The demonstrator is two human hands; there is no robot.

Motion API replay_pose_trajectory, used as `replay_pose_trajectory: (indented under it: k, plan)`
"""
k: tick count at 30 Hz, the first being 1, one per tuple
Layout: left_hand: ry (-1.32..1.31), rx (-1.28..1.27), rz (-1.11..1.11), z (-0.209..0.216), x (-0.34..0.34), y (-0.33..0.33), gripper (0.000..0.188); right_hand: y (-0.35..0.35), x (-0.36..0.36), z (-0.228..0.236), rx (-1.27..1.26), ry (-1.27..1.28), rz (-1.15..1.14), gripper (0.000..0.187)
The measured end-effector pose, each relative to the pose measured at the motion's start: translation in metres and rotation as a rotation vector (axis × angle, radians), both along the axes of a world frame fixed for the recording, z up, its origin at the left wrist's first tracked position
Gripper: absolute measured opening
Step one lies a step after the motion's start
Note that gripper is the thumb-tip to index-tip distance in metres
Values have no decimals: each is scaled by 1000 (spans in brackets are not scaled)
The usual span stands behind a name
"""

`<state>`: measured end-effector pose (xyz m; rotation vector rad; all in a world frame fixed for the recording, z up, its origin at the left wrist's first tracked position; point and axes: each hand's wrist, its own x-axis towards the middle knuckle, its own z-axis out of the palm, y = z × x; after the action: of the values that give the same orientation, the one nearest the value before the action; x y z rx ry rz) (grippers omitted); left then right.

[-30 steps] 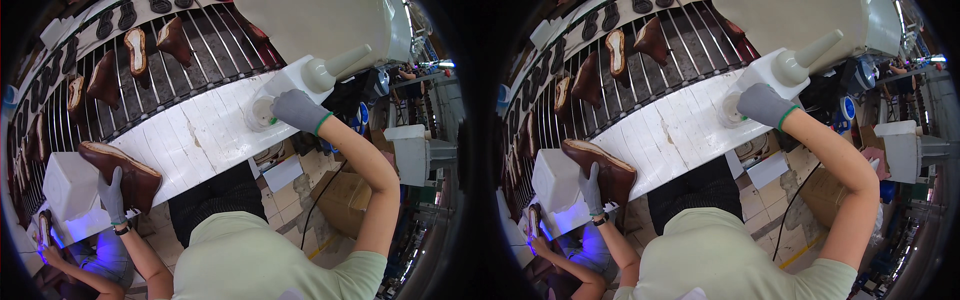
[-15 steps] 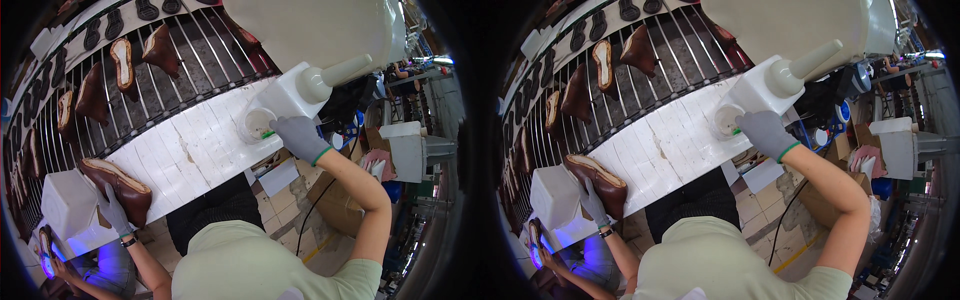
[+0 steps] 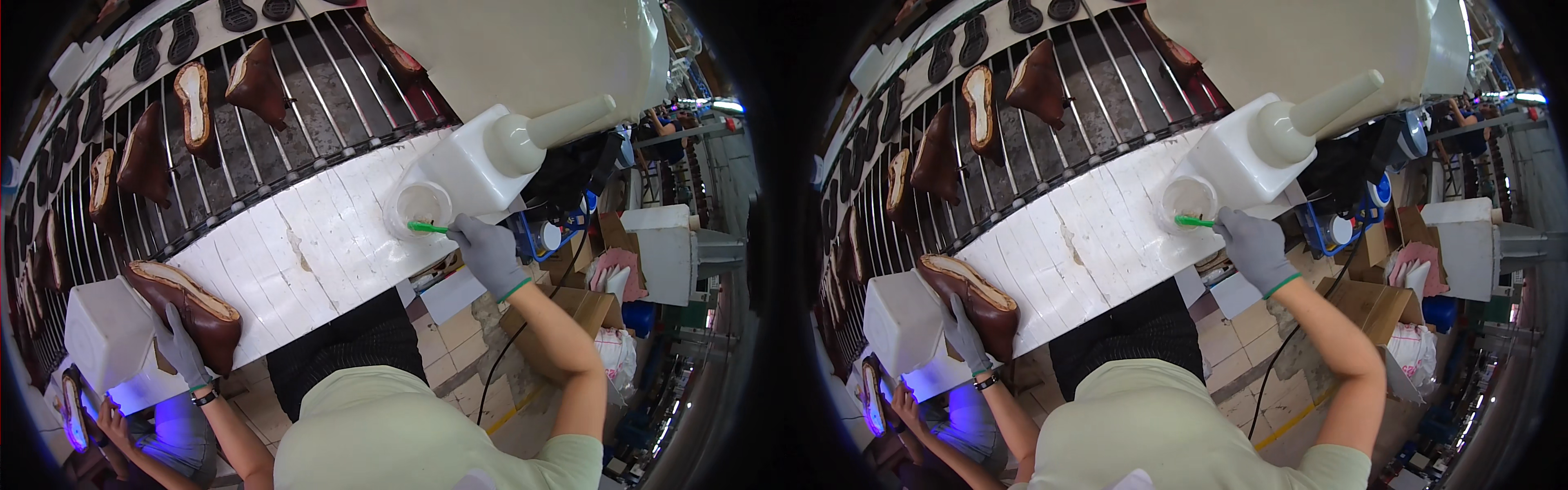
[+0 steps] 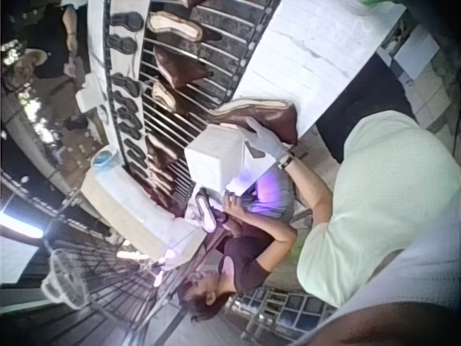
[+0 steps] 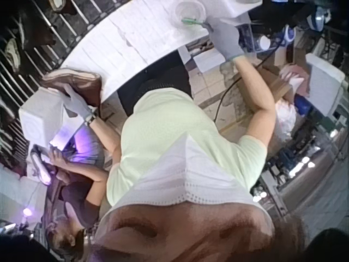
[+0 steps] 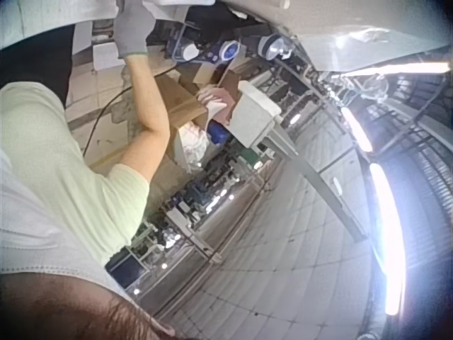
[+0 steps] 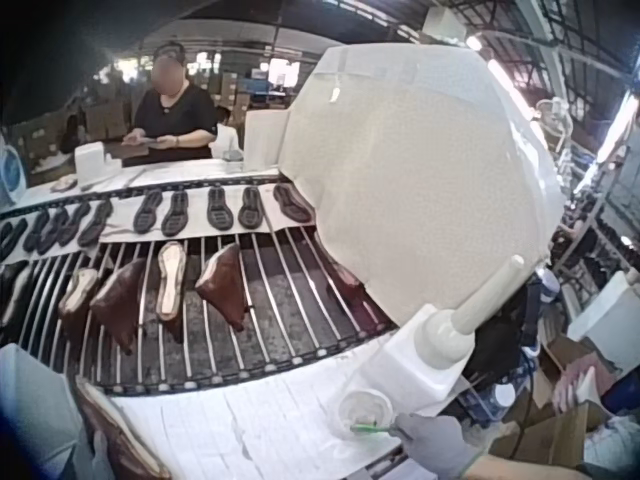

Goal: Applying glue to the bottom and side edges of leather shoe uppers on a conveyor production line using a brush.

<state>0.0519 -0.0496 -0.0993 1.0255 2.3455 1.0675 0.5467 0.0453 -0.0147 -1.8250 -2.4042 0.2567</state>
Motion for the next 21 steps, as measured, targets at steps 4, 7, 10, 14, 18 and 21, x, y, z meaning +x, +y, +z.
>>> replay_pose_trajectory:
  k: [4,7,10,14,18,21]
  plan:
    - [-10,-32,15,-8,-3,3,64,-1,-8,-3,21,94,-173,10]
    - [-24,-18,31,-8,-4,2,64,4,-11,13,26,58,-197,10]
    - [-41,22,30,-13,-6,1,64,9,-8,28,54,74,-190,16]
    - [-63,34,16,-12,-4,2,64,11,-9,41,1,147,-232,15]
    - [-44,-2,12,-8,-3,3,66,11,-10,48,11,209,-266,14]
    - [-24,-10,13,-12,-3,3,66,9,-12,54,51,152,-250,12]
